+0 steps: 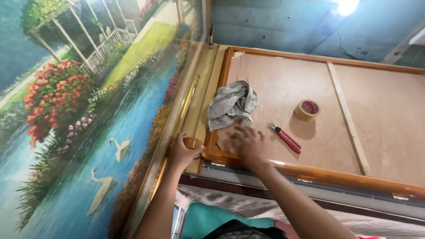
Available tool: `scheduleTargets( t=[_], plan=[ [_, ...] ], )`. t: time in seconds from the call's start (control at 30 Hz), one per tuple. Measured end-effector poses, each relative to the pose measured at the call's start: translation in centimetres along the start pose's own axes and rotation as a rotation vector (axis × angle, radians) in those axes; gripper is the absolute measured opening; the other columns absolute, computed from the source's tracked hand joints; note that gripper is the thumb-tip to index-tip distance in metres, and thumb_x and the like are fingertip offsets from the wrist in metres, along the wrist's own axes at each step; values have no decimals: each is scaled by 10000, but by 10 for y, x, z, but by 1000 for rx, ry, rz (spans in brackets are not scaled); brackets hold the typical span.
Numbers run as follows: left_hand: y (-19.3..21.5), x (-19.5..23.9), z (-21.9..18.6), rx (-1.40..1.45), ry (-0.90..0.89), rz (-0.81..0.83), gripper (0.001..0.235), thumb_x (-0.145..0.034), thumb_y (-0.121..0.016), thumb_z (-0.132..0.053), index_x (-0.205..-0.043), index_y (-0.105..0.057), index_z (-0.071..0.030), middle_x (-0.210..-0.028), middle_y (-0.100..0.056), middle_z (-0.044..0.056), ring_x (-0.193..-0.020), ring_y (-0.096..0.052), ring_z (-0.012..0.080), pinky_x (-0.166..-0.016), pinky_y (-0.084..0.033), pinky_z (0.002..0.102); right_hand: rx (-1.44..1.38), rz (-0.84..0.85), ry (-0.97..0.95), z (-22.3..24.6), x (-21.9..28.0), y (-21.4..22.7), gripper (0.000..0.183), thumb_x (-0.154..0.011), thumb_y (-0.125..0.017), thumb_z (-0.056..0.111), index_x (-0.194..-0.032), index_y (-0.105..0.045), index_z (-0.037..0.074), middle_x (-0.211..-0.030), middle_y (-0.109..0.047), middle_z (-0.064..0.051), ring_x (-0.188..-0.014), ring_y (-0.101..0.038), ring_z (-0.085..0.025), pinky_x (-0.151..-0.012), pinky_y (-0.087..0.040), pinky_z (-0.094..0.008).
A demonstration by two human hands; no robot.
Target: Finishing the back of a picture frame by wiping the edges, applying adhesive tape, and trimming the tape with a utility knife.
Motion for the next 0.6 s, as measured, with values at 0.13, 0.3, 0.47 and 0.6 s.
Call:
scheduleTargets(
  t=[0.13,0.3,0.47,0.6],
  plan=[
    [0,5,-6,113,-42,-70,857,-513,-754,-338,-1255,-408,-85,-1203,-447,229,-1132,-441,409,-941,-357,481,99,76,-392,-135,8,-53,420,-771,-568,310,-1182,-484,289,-1183,-487,7,-1078,-470,-269,-757,-463,-487],
    [7,16,-25,109,-107,-75,754,-605,-737,-252,-1254,-409,-52,-1194,-405,233,-1114,-427,432,-894,-373,513,-368,257,-695,-193,17,-82,253,-757,-575,315,-763,-626,67,-552,-591,-130,-337,-574,-306,-343,-480,-446],
    [5,12,-21,64,-112,-108,724,-581,-736,-266,-1222,-458,-76,-1176,-440,210,-1097,-451,414,-889,-392,492,-418,131,-590,-100,4,-16,323,-811,-459,366,-758,-542,58,-676,-579,-184,-672,-615,-394,-622,-481,-492],
    [2,10,-13,91,-87,-104,652,-611,-727,-262,-1193,-485,-94,-1147,-457,194,-1080,-467,406,-878,-406,467,-847,513,-591,17,28,32,309,-779,-443,284,-821,-612,28,-826,-631,-256,-864,-612,-393,-764,-475,-462]
  ],
)
Point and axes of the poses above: each hand's wrist, its own x-axis away from the middle knuckle, its own y-axis out of the back of the hand, z = x × y, the point moved 5 cm from there along -x, towards the middle knuckle
